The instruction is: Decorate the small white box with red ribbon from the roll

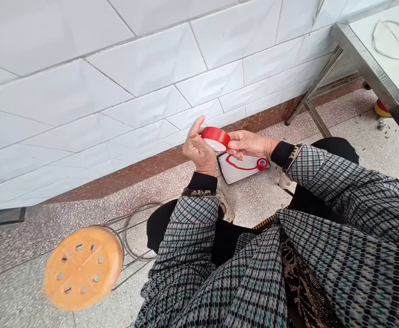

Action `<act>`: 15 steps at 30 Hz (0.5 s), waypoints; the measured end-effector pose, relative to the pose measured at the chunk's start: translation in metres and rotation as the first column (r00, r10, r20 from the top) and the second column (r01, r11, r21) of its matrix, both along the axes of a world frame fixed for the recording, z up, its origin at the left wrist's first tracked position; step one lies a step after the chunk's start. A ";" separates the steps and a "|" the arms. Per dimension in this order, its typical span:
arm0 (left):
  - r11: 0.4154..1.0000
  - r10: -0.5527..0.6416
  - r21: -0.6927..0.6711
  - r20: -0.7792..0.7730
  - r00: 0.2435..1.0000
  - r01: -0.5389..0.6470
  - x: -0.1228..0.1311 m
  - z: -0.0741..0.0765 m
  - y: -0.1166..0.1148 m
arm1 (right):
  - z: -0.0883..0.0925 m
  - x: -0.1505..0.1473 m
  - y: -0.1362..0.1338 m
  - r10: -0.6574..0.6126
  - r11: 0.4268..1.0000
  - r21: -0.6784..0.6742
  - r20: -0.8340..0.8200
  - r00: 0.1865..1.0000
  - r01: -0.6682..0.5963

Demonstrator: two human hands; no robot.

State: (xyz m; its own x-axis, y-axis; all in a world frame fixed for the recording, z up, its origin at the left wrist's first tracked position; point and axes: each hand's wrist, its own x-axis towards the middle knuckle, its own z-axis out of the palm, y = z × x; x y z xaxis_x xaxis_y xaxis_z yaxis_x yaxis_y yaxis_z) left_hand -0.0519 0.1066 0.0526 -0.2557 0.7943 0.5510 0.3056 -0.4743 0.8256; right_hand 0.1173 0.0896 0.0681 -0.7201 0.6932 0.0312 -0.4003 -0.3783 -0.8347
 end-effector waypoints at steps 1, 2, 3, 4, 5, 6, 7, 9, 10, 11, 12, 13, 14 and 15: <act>0.999 -0.023 0.023 -0.064 0.998 0.024 -0.002 0.000 0.000 | -0.001 0.001 0.000 0.002 1.000 -0.003 0.009 1.000 -0.002; 0.998 -0.052 0.038 -0.120 0.991 0.057 -0.003 0.001 0.000 | -0.001 0.002 0.000 0.002 1.000 -0.004 0.017 1.000 -0.002; 0.995 -0.079 0.047 -0.163 0.983 0.087 -0.004 0.002 0.000 | -0.002 0.002 0.000 0.002 1.000 -0.004 0.024 1.000 -0.002; 0.992 -0.101 0.053 -0.194 0.976 0.113 -0.005 0.004 0.001 | -0.003 0.003 0.000 0.003 1.000 -0.001 0.028 1.000 -0.003; 0.990 -0.119 0.055 -0.211 0.970 0.134 -0.005 0.006 0.001 | -0.003 0.004 -0.001 0.005 1.000 0.004 0.030 1.000 -0.005; 0.987 -0.137 0.052 -0.216 0.967 0.151 -0.005 0.009 0.001 | -0.003 0.004 -0.001 0.005 1.000 0.006 0.033 0.999 -0.005; 0.985 -0.155 0.045 -0.210 0.965 0.168 -0.004 0.011 0.001 | -0.002 0.004 -0.001 0.004 1.000 0.006 0.036 0.999 -0.005; 0.981 -0.187 0.018 -0.167 0.968 0.192 -0.001 0.014 -0.001 | -0.001 0.003 -0.002 0.001 1.000 -0.001 0.043 0.999 -0.001; 0.981 -0.191 -0.002 -0.134 0.972 0.193 0.000 0.014 -0.002 | -0.001 0.002 -0.002 -0.004 1.000 -0.009 0.046 0.999 0.005; 0.983 -0.181 -0.022 -0.096 0.979 0.180 0.002 0.014 -0.002 | 0.000 0.001 -0.002 -0.011 1.000 -0.019 0.048 0.999 0.012; 0.987 -0.158 -0.041 -0.056 0.986 0.156 0.004 0.013 -0.003 | 0.001 0.000 -0.001 -0.022 0.999 -0.032 0.050 0.998 0.024; 0.991 -0.125 -0.058 -0.016 0.992 0.124 0.005 0.011 -0.003 | 0.002 -0.001 -0.001 -0.035 0.998 -0.048 0.055 0.998 0.038; 0.993 -0.091 -0.073 0.016 0.996 0.092 0.006 0.010 -0.003 | 0.003 -0.002 0.000 -0.049 0.996 -0.066 0.063 0.997 0.053; 0.995 -0.062 -0.082 0.038 0.997 0.065 0.006 0.010 -0.002 | 0.004 -0.002 0.001 -0.063 0.994 -0.083 0.074 0.995 0.069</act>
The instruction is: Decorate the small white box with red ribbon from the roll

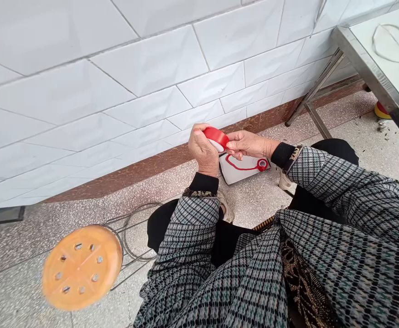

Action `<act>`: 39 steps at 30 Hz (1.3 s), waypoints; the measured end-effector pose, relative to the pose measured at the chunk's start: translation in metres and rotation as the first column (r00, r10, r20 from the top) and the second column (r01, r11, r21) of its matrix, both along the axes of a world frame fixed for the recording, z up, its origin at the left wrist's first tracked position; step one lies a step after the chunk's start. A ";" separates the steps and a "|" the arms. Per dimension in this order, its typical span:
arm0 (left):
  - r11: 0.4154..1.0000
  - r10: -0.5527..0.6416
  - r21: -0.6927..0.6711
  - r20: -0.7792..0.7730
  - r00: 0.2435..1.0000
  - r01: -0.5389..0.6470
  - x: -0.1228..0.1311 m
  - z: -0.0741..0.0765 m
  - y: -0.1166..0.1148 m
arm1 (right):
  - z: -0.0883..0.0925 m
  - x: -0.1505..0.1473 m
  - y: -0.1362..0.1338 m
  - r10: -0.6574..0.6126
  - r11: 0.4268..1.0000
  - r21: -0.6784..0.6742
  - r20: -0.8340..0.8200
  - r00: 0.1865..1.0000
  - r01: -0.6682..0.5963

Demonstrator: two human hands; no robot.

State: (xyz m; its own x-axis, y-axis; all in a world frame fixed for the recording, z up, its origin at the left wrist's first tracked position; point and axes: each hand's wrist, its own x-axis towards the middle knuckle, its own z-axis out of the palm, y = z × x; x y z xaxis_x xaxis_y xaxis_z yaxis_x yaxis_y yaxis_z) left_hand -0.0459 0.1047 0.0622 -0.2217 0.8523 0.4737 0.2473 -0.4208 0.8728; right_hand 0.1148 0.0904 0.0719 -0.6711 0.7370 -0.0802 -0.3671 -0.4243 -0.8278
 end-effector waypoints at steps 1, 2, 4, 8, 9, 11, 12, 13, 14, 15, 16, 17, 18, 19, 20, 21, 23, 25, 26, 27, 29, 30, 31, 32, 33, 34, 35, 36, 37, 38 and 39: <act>1.000 0.022 -0.004 0.010 1.000 -0.022 0.000 0.000 0.001 | 0.001 0.000 0.001 -0.013 1.000 -0.016 0.017 1.000 0.013; 0.999 0.038 -0.003 0.009 0.999 -0.038 -0.001 0.001 0.002 | 0.002 0.000 0.002 -0.022 0.999 -0.029 0.043 0.999 0.024; 0.998 0.064 -0.001 -0.015 0.998 -0.064 -0.004 0.004 0.004 | 0.003 0.002 0.005 -0.040 0.998 -0.045 0.112 0.993 0.045; 0.992 0.121 -0.014 -0.062 0.991 -0.122 -0.009 0.011 0.008 | 0.008 0.006 0.006 -0.086 0.995 -0.034 0.198 0.976 0.095; 0.991 0.130 -0.015 -0.063 0.990 -0.131 -0.010 0.011 0.009 | 0.009 0.006 0.006 -0.095 0.994 -0.025 0.196 0.976 0.102; 0.989 0.148 -0.019 -0.048 0.988 -0.149 -0.012 0.010 0.012 | 0.011 0.006 0.005 -0.104 0.994 -0.008 0.178 0.979 0.107; 0.987 0.159 -0.026 -0.031 0.987 -0.160 -0.013 0.009 0.013 | 0.012 0.006 0.004 -0.101 0.995 -0.001 0.165 0.981 0.103; 0.984 0.173 -0.036 -0.009 0.985 -0.173 -0.013 0.008 0.015 | 0.012 0.006 0.003 -0.094 0.996 0.005 0.150 0.984 0.094; 0.981 0.190 -0.048 0.018 0.982 -0.189 -0.014 0.007 0.016 | 0.012 0.005 0.003 -0.083 0.997 0.012 0.136 0.987 0.083; 0.978 0.204 -0.058 0.046 0.978 -0.202 -0.014 0.006 0.017 | 0.011 0.005 0.003 -0.075 0.997 0.018 0.123 0.990 0.073; 0.976 0.211 -0.069 0.074 0.975 -0.206 -0.014 0.006 0.018 | 0.010 0.004 0.002 -0.068 0.998 0.026 0.116 0.991 0.066; 0.975 0.215 -0.084 0.101 0.971 -0.207 -0.013 0.007 0.018 | 0.009 0.003 0.002 -0.069 0.997 0.032 0.116 0.991 0.066; 0.974 0.215 -0.105 0.128 0.968 -0.203 -0.012 0.008 0.018 | 0.008 0.002 0.002 -0.077 0.997 0.036 0.121 0.990 0.073; 0.971 0.218 -0.134 0.150 0.964 -0.199 -0.010 0.009 0.018 | 0.006 0.001 0.002 -0.088 0.996 0.037 0.128 0.988 0.084; 0.965 0.225 -0.171 0.166 0.960 -0.197 -0.008 0.011 0.018 | 0.005 -0.001 0.001 -0.098 0.995 0.036 0.134 0.986 0.094; 0.957 0.234 -0.213 0.176 0.956 -0.195 -0.006 0.012 0.017 | 0.004 -0.003 0.001 -0.105 0.994 0.036 0.135 0.985 0.101; 0.940 0.246 -0.286 0.185 0.951 -0.188 -0.001 0.012 0.017 | 0.003 -0.006 -0.001 -0.108 0.994 0.033 0.130 0.986 0.105; 0.932 0.231 -0.329 0.214 0.949 -0.152 0.001 0.011 0.018 | 0.004 -0.009 -0.002 -0.098 0.995 0.029 0.136 0.986 0.095; 0.932 0.219 -0.339 0.246 0.944 -0.128 0.002 0.009 0.019 | 0.004 -0.010 -0.003 -0.097 0.995 0.027 0.144 0.985 0.094; 0.934 0.208 -0.343 0.285 0.936 -0.103 0.002 0.008 0.019 | 0.005 -0.010 -0.003 -0.098 0.995 0.027 0.154 0.983 0.095; 0.939 0.185 -0.338 0.353 0.917 -0.060 0.002 0.005 0.021 | 0.008 -0.011 -0.004 -0.111 0.994 0.031 0.181 0.977 0.107; 0.943 0.173 -0.330 0.369 0.913 -0.046 0.002 0.004 0.022 | 0.009 -0.011 -0.004 -0.120 0.993 0.033 0.194 0.974 0.115; 0.946 0.164 -0.322 0.369 0.915 -0.040 0.002 0.003 0.022 | 0.010 -0.011 -0.004 -0.126 0.992 0.035 0.209 0.970 0.122; 0.949 0.163 -0.313 0.359 0.919 -0.046 0.001 0.004 0.023 | 0.011 -0.010 -0.004 -0.131 0.991 0.037 0.223 0.966 0.126; 0.950 0.174 -0.305 0.345 0.922 -0.065 0.000 0.004 0.023 | 0.012 -0.010 -0.004 -0.134 0.991 0.040 0.236 0.962 0.129; 0.950 0.195 -0.297 0.331 0.923 -0.094 -0.001 0.005 0.024 | 0.014 -0.010 -0.004 -0.138 0.990 0.043 0.246 0.959 0.131; 0.949 0.219 -0.289 0.319 0.922 -0.126 -0.002 0.006 0.024 | 0.015 -0.010 -0.004 -0.141 0.990 0.048 0.254 0.957 0.133; 0.947 0.241 -0.282 0.308 0.920 -0.154 -0.004 0.007 0.025 | 0.016 -0.010 -0.003 -0.147 0.989 0.052 0.261 0.954 0.138; 0.945 0.255 -0.277 0.298 0.920 -0.173 -0.005 0.009 0.025 | 0.016 -0.009 -0.003 -0.153 0.988 0.055 0.265 0.952 0.144; 0.945 0.260 -0.274 0.289 0.921 -0.181 -0.007 0.010 0.026 | 0.016 -0.009 -0.003 -0.158 0.987 0.055 0.265 0.951 0.148; 0.943 0.262 -0.278 0.286 0.921 -0.182 -0.008 0.011 0.026 | 0.016 -0.009 -0.003 -0.160 0.987 0.054 0.262 0.952 0.151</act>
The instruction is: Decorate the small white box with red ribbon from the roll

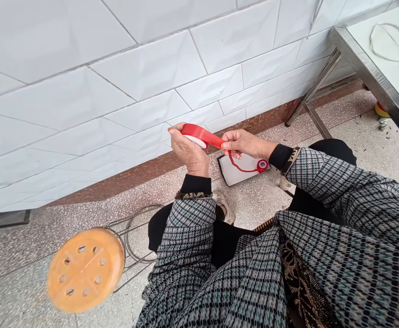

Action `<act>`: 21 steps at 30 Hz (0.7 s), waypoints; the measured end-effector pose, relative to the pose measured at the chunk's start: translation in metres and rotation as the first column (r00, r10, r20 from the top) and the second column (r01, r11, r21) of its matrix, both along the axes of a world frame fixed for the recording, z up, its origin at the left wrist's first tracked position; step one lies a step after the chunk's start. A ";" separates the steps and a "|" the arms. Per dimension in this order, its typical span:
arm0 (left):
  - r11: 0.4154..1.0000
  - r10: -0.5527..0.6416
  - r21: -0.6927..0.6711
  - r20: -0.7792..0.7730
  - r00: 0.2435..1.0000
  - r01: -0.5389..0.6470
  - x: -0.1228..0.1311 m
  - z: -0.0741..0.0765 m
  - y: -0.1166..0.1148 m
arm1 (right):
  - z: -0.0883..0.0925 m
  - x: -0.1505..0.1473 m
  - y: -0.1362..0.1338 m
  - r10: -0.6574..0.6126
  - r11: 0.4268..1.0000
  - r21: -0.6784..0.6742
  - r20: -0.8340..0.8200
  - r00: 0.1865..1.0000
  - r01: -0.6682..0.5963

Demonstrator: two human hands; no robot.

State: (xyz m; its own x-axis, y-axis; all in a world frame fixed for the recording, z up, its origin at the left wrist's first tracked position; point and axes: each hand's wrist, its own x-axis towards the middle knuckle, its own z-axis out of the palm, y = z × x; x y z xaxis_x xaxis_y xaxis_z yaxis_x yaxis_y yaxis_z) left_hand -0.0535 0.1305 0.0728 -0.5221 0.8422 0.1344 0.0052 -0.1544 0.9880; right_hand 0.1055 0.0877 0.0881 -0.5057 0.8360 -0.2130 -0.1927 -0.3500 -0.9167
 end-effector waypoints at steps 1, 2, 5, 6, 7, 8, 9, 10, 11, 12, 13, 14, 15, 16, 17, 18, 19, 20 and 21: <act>1.000 -0.002 -0.007 0.009 1.000 0.002 0.000 0.001 0.000 | -0.001 0.000 0.000 -0.001 1.000 0.000 -0.007 1.000 0.001; 1.000 -0.008 -0.015 0.032 0.999 0.008 0.000 0.002 0.000 | -0.002 0.000 0.001 0.002 1.000 -0.001 -0.017 1.000 -0.002; 0.998 -0.053 -0.018 0.162 0.985 0.057 0.004 0.003 -0.003 | -0.005 -0.002 0.002 0.010 1.000 -0.008 -0.045 0.999 -0.011; 0.996 -0.083 -0.013 0.206 0.975 0.087 0.007 0.003 -0.004 | -0.007 -0.002 0.002 0.012 1.000 -0.015 -0.052 0.999 -0.013; 0.993 -0.116 -0.007 0.245 0.963 0.122 0.010 0.003 -0.006 | -0.008 -0.003 0.002 0.013 1.000 -0.025 -0.057 0.998 -0.014; 0.988 -0.145 -0.006 0.282 0.948 0.153 0.013 0.002 -0.009 | -0.008 -0.004 0.002 0.012 0.999 -0.036 -0.061 0.998 -0.014; 0.983 -0.169 -0.011 0.315 0.934 0.181 0.016 0.001 -0.011 | -0.009 -0.005 0.002 0.010 0.999 -0.048 -0.065 0.998 -0.013; 0.979 -0.184 -0.019 0.345 0.920 0.203 0.018 0.000 -0.014 | -0.010 -0.006 0.002 0.008 0.998 -0.058 -0.069 0.998 -0.012; 0.976 -0.190 -0.030 0.371 0.909 0.216 0.021 -0.001 -0.016 | -0.010 -0.007 0.002 0.005 0.998 -0.065 -0.076 0.997 -0.010; 0.974 -0.191 -0.041 0.393 0.899 0.224 0.022 -0.002 -0.018 | -0.011 -0.008 0.002 0.002 0.998 -0.067 -0.083 0.997 -0.007; 0.972 -0.191 -0.049 0.412 0.891 0.231 0.023 -0.002 -0.019 | -0.011 -0.009 0.002 -0.001 0.998 -0.066 -0.092 0.996 -0.005; 0.970 -0.196 -0.049 0.427 0.883 0.239 0.024 -0.003 -0.019 | -0.011 -0.009 0.002 -0.006 0.998 -0.062 -0.099 0.995 0.000; 0.967 -0.209 -0.044 0.437 0.875 0.253 0.024 -0.003 -0.020 | -0.012 -0.008 0.002 -0.012 0.999 -0.054 -0.103 0.995 0.007; 0.962 -0.227 -0.036 0.442 0.868 0.270 0.023 -0.003 -0.020 | -0.011 -0.008 0.003 -0.019 0.999 -0.044 -0.105 0.994 0.014; 0.958 -0.244 -0.029 0.441 0.864 0.286 0.022 -0.002 -0.019 | -0.011 -0.007 0.003 -0.025 0.999 -0.032 -0.106 0.994 0.021; 0.955 -0.253 -0.027 0.436 0.863 0.294 0.021 -0.002 -0.019 | -0.011 -0.006 0.003 -0.029 0.999 -0.020 -0.106 0.994 0.027; 0.956 -0.250 -0.031 0.433 0.866 0.291 0.020 -0.001 -0.018 | -0.010 -0.005 0.003 -0.030 1.000 -0.009 -0.106 0.994 0.029; 0.959 -0.236 -0.038 0.435 0.869 0.280 0.019 0.001 -0.018 | -0.010 -0.005 0.004 -0.029 1.000 -0.004 -0.108 0.994 0.029; 0.963 -0.219 -0.045 0.445 0.869 0.265 0.019 0.002 -0.018 | -0.010 -0.005 0.004 -0.027 1.000 -0.001 -0.110 0.994 0.028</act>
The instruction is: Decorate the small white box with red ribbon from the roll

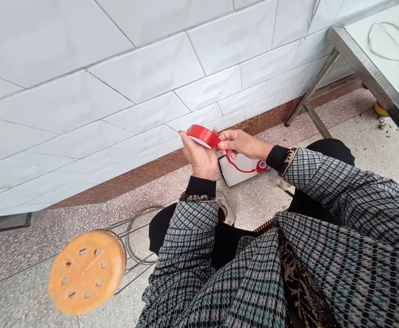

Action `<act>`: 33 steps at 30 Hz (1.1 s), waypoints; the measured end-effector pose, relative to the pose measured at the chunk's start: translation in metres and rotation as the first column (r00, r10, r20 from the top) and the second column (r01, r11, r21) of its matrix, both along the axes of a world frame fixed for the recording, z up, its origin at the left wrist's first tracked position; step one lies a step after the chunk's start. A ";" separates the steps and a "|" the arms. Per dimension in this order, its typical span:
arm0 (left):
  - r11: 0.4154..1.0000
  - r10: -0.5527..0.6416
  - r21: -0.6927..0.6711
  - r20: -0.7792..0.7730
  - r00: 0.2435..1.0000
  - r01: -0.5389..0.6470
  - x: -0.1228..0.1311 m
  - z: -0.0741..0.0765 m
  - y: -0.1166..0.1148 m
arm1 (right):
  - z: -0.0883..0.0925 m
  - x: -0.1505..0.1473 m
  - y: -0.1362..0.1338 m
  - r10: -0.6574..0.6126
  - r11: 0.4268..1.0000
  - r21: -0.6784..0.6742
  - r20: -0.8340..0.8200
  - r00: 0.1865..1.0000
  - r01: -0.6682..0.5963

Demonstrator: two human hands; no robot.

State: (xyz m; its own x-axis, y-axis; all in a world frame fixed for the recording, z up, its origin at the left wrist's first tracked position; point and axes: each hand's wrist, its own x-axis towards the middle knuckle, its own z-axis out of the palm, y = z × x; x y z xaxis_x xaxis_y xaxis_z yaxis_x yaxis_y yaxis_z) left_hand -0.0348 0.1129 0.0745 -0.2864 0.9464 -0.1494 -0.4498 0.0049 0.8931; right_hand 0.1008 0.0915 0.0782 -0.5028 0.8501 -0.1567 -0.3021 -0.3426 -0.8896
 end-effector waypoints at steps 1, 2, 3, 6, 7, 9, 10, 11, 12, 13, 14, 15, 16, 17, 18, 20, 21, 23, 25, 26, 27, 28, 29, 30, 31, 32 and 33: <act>1.000 0.011 -0.008 0.016 1.000 -0.011 0.000 0.001 0.000 | 0.000 0.000 0.000 0.001 1.000 -0.001 0.000 1.000 -0.001; 1.000 0.014 -0.013 0.036 0.999 -0.014 0.000 0.002 0.000 | 0.000 -0.001 0.000 0.000 1.000 -0.005 0.001 1.000 0.000; 1.000 0.007 -0.015 0.055 0.998 -0.006 0.001 0.002 -0.001 | 0.000 -0.002 0.000 -0.005 1.000 -0.012 0.004 1.000 0.005; 0.998 -0.052 -0.024 0.106 0.993 0.055 0.003 0.001 -0.005 | 0.000 -0.004 0.001 -0.039 0.998 -0.041 0.002 0.999 0.039; 0.996 -0.082 -0.034 0.123 0.989 0.087 0.004 0.001 -0.006 | 0.000 -0.004 0.001 -0.050 0.997 -0.051 -0.002 0.999 0.050; 0.985 -0.152 -0.053 0.155 0.976 0.162 0.006 0.001 -0.009 | 0.001 -0.004 0.000 -0.057 0.996 -0.066 -0.011 0.998 0.056; 0.980 -0.182 -0.053 0.165 0.969 0.193 0.007 0.001 -0.011 | 0.002 -0.003 -0.001 -0.046 0.997 -0.069 -0.014 0.999 0.045; 0.976 -0.201 -0.046 0.168 0.965 0.212 0.007 0.000 -0.012 | 0.002 -0.003 -0.001 -0.030 0.997 -0.067 -0.016 0.999 0.029; 0.975 -0.212 -0.034 0.166 0.963 0.220 0.008 0.000 -0.013 | 0.003 -0.003 -0.002 -0.011 0.998 -0.060 -0.017 1.000 0.010; 0.975 -0.216 -0.024 0.160 0.963 0.222 0.009 0.000 -0.014 | 0.002 -0.003 -0.003 0.007 0.999 -0.049 -0.018 1.000 -0.008; 0.974 -0.218 -0.020 0.155 0.963 0.224 0.009 0.000 -0.014 | 0.002 -0.003 -0.004 0.019 0.999 -0.037 -0.017 1.000 -0.019; 0.973 -0.222 -0.026 0.156 0.962 0.229 0.010 0.000 -0.015 | 0.001 -0.003 -0.004 0.024 0.999 -0.026 -0.014 1.000 -0.024; 0.972 -0.224 -0.039 0.168 0.960 0.233 0.011 -0.001 -0.015 | 0.000 -0.003 -0.005 0.024 1.000 -0.015 -0.009 1.000 -0.024; 0.970 -0.222 -0.055 0.190 0.956 0.236 0.011 -0.002 -0.015 | -0.001 -0.002 -0.005 0.023 1.000 -0.006 -0.002 1.000 -0.023; 0.969 -0.216 -0.073 0.221 0.951 0.236 0.012 -0.002 -0.015 | -0.003 -0.002 -0.005 0.024 1.000 0.003 0.006 1.000 -0.024; 0.965 -0.190 -0.121 0.293 0.937 0.234 0.013 -0.003 -0.015 | -0.006 -0.001 -0.005 0.030 0.999 0.018 0.025 0.999 -0.031; 0.960 -0.182 -0.148 0.321 0.929 0.239 0.014 -0.003 -0.015 | -0.007 -0.001 -0.005 0.034 0.999 0.025 0.034 0.999 -0.035; 0.948 -0.176 -0.194 0.345 0.922 0.254 0.015 -0.002 -0.016 | -0.010 0.000 -0.005 0.037 0.998 0.040 0.033 0.999 -0.039; 0.948 -0.159 -0.208 0.343 0.926 0.240 0.016 -0.001 -0.016 | -0.013 0.001 -0.005 0.047 0.997 0.061 -0.003 0.999 -0.046; 0.954 -0.146 -0.199 0.343 0.928 0.223 0.017 -0.002 -0.016 | -0.014 0.001 -0.005 0.057 0.996 0.071 -0.025 0.998 -0.055; 0.962 -0.130 -0.186 0.341 0.931 0.202 0.017 -0.002 -0.017 | -0.014 0.002 -0.006 0.069 0.995 0.078 -0.045 0.997 -0.065; 0.968 -0.120 -0.171 0.333 0.935 0.185 0.018 -0.004 -0.017 | -0.015 0.002 -0.006 0.085 0.993 0.082 -0.060 0.995 -0.080; 0.973 -0.115 -0.156 0.312 0.943 0.171 0.018 -0.005 -0.017 | -0.015 0.003 -0.006 0.101 0.992 0.084 -0.068 0.993 -0.096; 0.977 -0.112 -0.145 0.280 0.953 0.157 0.018 -0.007 -0.017 | -0.014 0.004 -0.007 0.118 0.990 0.081 -0.073 0.990 -0.112; 0.980 -0.110 -0.138 0.243 0.964 0.146 0.018 -0.008 -0.017 | -0.013 0.004 -0.007 0.131 0.989 0.076 -0.077 0.988 -0.125; 0.981 -0.106 -0.136 0.209 0.972 0.136 0.018 -0.010 -0.016 | -0.012 0.005 -0.007 0.139 0.989 0.070 -0.085 0.987 -0.133; 0.983 -0.100 -0.135 0.188 0.977 0.127 0.017 -0.010 -0.016 | -0.011 0.005 -0.008 0.143 0.989 0.062 -0.094 0.985 -0.138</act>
State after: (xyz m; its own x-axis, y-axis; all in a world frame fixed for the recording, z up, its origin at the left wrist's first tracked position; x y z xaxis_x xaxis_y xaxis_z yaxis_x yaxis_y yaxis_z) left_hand -0.0179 0.0969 0.0640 -0.1345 0.9355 -0.3266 -0.5915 0.1887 0.7840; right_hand 0.1062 0.0836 0.0676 -0.6283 0.7760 -0.0555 -0.3410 -0.3388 -0.8769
